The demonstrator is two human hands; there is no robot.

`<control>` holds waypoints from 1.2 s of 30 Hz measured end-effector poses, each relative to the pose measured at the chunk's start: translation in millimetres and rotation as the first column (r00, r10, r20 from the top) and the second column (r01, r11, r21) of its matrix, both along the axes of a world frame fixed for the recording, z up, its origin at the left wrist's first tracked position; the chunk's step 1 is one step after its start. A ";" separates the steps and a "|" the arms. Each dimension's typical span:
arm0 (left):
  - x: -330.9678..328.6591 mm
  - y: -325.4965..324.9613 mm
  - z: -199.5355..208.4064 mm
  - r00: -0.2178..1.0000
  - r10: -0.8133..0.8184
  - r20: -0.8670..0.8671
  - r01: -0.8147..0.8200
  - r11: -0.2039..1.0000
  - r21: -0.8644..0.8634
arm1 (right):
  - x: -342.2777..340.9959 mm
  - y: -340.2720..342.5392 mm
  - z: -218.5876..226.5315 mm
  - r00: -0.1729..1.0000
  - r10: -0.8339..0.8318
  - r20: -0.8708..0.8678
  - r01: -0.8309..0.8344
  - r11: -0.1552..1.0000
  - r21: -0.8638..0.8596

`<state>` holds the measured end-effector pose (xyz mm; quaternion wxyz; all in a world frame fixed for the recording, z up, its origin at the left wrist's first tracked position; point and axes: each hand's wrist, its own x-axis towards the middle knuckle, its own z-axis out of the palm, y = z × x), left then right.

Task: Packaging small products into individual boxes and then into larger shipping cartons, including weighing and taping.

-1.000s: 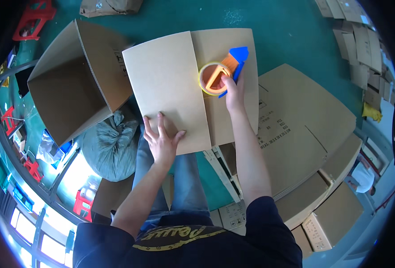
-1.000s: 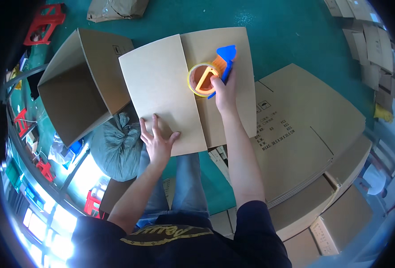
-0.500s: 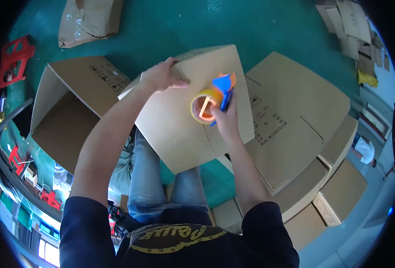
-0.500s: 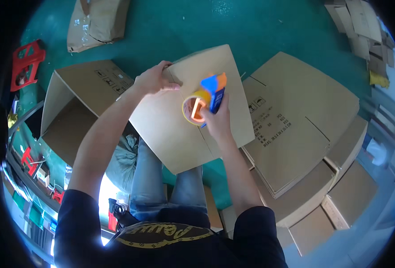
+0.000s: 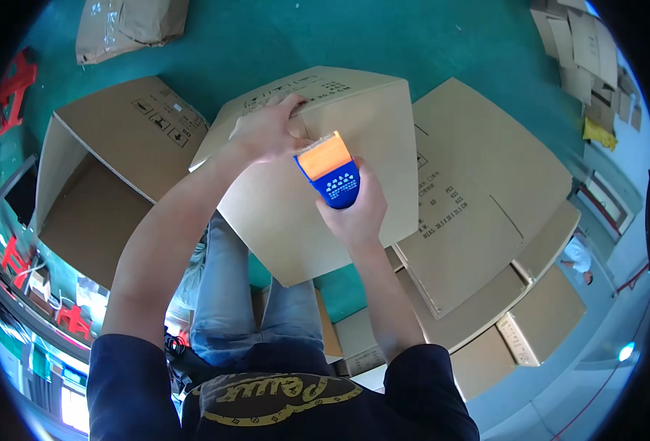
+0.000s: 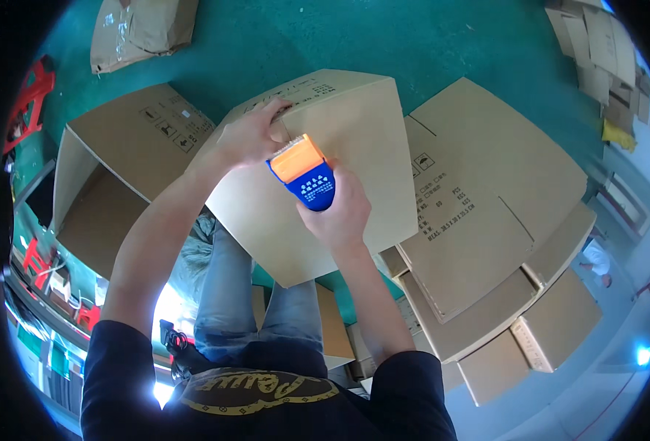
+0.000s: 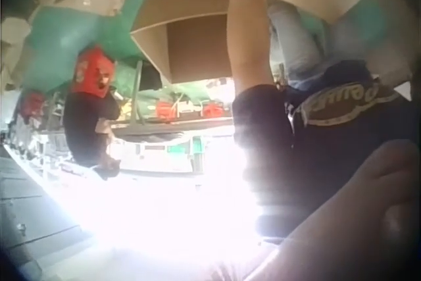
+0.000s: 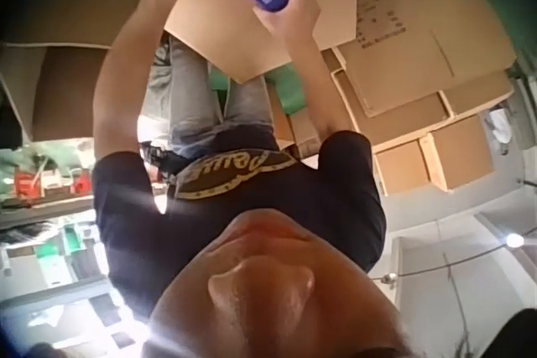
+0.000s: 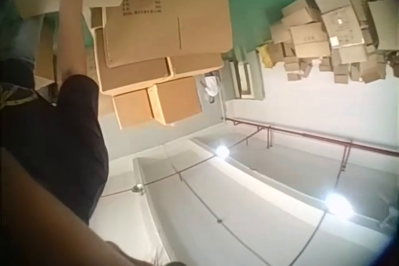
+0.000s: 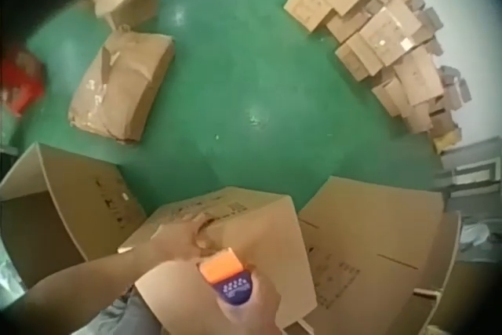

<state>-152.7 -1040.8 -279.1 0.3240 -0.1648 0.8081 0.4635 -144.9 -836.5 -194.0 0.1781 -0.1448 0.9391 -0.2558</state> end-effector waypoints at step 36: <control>-31.7 -27.8 23.0 0.949 -0.310 -0.050 0.269 0.717 0.644 | 11.3 3.7 -7.4 0.998 0.058 -0.011 -0.058 0.997 0.043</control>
